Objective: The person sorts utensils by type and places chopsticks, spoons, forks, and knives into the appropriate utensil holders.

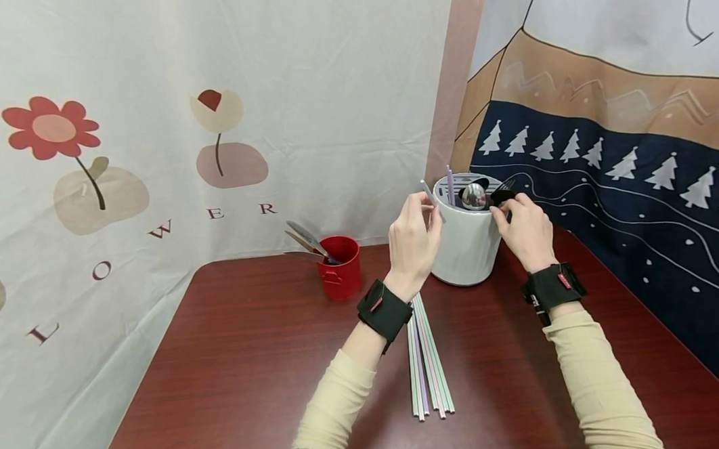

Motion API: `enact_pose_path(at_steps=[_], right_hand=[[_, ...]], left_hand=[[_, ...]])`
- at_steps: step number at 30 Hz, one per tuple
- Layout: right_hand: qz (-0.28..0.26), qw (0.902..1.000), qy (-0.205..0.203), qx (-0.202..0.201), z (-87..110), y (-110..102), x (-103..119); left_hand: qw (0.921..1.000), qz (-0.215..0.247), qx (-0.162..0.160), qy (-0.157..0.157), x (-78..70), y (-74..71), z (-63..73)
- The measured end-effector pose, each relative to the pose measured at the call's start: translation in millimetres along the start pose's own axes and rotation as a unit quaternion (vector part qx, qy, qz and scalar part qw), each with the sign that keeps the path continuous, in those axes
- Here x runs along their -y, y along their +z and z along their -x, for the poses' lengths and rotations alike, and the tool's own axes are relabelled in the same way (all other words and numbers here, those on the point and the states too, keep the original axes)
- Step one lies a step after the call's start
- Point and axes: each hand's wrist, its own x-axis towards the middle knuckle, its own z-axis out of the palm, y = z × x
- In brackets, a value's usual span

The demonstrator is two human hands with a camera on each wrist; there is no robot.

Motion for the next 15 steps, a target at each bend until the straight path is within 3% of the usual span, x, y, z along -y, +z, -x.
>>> enact_pose_path(at_steps=[6,15], right_hand=[[-0.001,1.0000,0.003,0.003,0.1,-1,0],[-0.001,1.0000,0.000,0.000,-0.3,1,-1]], left_hand=[[0.9992,0.018,-0.019,0.032,0.5,13.1,-8.2],[0.9993,0.016,0.018,0.030,6.2,28.4,-15.4]])
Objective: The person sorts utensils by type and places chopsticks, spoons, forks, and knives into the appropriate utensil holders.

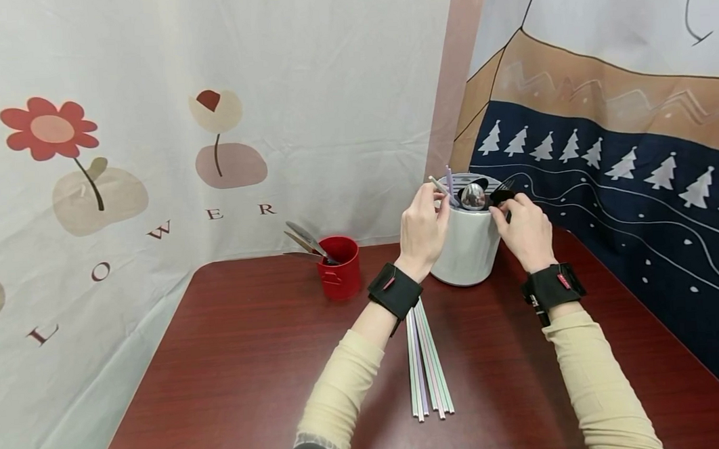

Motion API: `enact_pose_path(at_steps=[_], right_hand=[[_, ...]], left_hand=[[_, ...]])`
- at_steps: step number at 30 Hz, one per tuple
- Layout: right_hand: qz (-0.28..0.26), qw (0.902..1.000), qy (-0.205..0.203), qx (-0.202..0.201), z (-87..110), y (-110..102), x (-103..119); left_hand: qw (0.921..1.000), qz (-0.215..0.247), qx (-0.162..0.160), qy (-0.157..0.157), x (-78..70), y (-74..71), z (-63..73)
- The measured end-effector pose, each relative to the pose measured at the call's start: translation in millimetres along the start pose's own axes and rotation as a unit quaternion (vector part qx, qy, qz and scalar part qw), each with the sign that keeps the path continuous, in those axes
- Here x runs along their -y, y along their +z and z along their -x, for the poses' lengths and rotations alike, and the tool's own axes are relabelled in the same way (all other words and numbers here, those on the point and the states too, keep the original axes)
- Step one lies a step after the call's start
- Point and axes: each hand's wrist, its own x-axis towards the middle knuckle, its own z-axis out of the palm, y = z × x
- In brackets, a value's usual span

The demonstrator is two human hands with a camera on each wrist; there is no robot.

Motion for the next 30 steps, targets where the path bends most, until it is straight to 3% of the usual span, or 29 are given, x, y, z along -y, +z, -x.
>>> enact_pose_path(at_steps=[7,16,24,30], right_hand=[[0.001,1.0000,-0.001,-0.005,0.2,1,-1],[0.000,1.0000,-0.004,-0.007,-0.6,2,-2],[-0.001,1.0000,-0.003,-0.006,-0.5,2,-1],[-0.001,1.0000,-0.001,-0.004,-0.8,2,-1]], left_hand=[[0.9976,-0.063,0.028,0.001,5.8,10.4,0.2],[0.9854,-0.106,0.120,-0.057,11.6,17.5,10.4],[0.9833,-0.115,0.130,-0.057,15.5,15.7,26.5],[0.9836,-0.095,0.142,-0.057,19.7,11.5,50.1]])
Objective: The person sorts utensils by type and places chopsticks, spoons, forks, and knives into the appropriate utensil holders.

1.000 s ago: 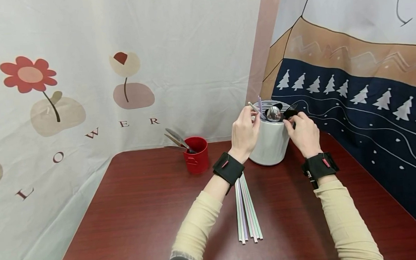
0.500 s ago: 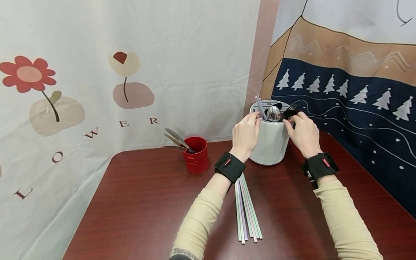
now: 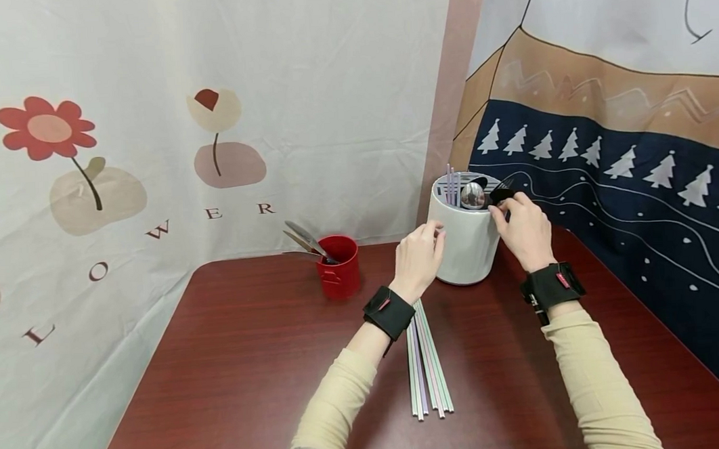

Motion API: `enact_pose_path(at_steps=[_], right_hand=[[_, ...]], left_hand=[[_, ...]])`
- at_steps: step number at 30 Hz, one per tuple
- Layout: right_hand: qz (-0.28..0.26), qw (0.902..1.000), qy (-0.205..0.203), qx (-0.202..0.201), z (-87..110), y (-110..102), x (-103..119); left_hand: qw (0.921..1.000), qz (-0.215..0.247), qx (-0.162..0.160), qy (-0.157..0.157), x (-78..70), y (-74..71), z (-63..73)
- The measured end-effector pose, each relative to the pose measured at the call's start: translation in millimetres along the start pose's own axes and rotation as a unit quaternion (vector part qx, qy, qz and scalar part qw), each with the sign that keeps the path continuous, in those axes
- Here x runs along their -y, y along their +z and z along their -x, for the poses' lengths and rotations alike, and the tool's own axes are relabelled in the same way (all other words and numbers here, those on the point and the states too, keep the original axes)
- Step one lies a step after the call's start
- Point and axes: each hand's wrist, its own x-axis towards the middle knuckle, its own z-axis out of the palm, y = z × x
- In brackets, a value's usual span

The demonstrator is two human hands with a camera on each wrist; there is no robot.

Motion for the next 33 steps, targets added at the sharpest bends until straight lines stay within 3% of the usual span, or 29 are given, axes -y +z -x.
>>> enact_pose_path(at_steps=[13,18,22,27,33], right_hand=[[0.000,1.0000,-0.002,-0.002,0.5,0,1],[0.002,1.0000,-0.001,0.000,0.5,-1,1],[0.003,1.0000,-0.001,0.000,0.8,-1,2],[0.004,1.0000,-0.004,-0.002,1.4,-1,2],[0.002,1.0000,-0.003,-0.005,1.8,-1,2]], left_hand=[[0.9993,0.011,0.024,-0.025,19.9,9.8,47.3],[0.9953,-0.008,0.071,-0.065,26.4,11.5,62.7],[0.9864,-0.017,0.124,-0.106,31.9,12.2,75.0],[0.9747,-0.016,0.168,-0.146,38.6,12.1,88.1],[0.9518,-0.034,0.238,-0.190,44.5,11.5,97.3]])
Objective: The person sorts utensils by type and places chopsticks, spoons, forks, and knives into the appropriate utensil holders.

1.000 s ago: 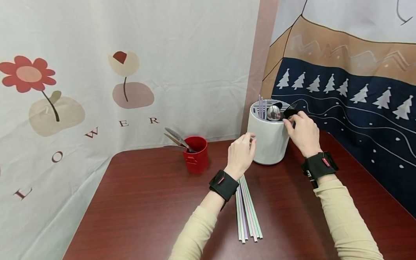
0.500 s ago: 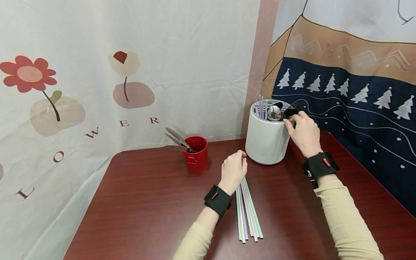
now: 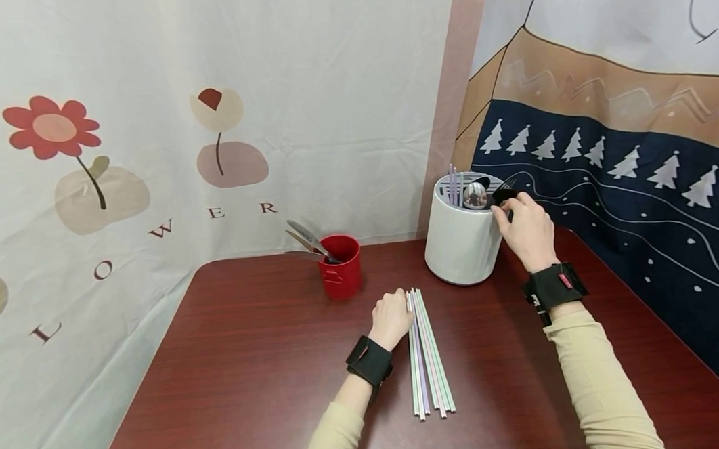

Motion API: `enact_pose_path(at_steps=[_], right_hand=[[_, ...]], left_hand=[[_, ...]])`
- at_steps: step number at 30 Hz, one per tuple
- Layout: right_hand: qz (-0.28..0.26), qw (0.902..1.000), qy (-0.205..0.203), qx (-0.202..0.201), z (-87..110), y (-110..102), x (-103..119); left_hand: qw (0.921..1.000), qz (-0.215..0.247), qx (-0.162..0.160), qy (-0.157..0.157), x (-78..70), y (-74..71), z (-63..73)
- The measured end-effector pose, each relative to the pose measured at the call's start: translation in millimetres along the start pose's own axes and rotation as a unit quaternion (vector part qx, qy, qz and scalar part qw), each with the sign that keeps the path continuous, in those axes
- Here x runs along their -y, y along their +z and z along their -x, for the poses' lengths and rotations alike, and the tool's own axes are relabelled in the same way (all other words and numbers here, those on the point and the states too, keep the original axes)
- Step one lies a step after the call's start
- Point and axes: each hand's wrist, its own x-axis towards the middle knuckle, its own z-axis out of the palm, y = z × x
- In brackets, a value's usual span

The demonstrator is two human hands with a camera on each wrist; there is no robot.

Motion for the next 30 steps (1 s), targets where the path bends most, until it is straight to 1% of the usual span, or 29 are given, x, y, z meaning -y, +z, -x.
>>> enact_pose_path(at_steps=[2,5,9,13,23,30], right_hand=[[0.000,1.0000,0.000,-0.002,-0.1,0,0],[-0.001,1.0000,0.000,-0.002,-0.3,0,0],[0.000,1.0000,0.000,-0.002,-0.7,0,0],[0.000,1.0000,0.000,-0.002,-0.8,0,1],[0.002,1.0000,0.002,0.001,0.3,-1,1],[0.003,1.0000,0.002,0.002,-0.5,0,1]], left_hand=[[0.9996,-0.011,0.025,-0.011,1.5,0.9,0.9],[0.9981,-0.021,0.054,-0.023,2.4,1.6,2.1],[0.9961,-0.021,0.080,-0.030,1.6,1.4,3.0],[0.9943,-0.024,0.098,-0.035,-1.3,-0.1,4.1],[0.9932,-0.032,0.104,-0.040,-8.0,0.4,4.3],[0.9891,-0.066,0.122,-0.049,-14.5,1.2,2.3]])
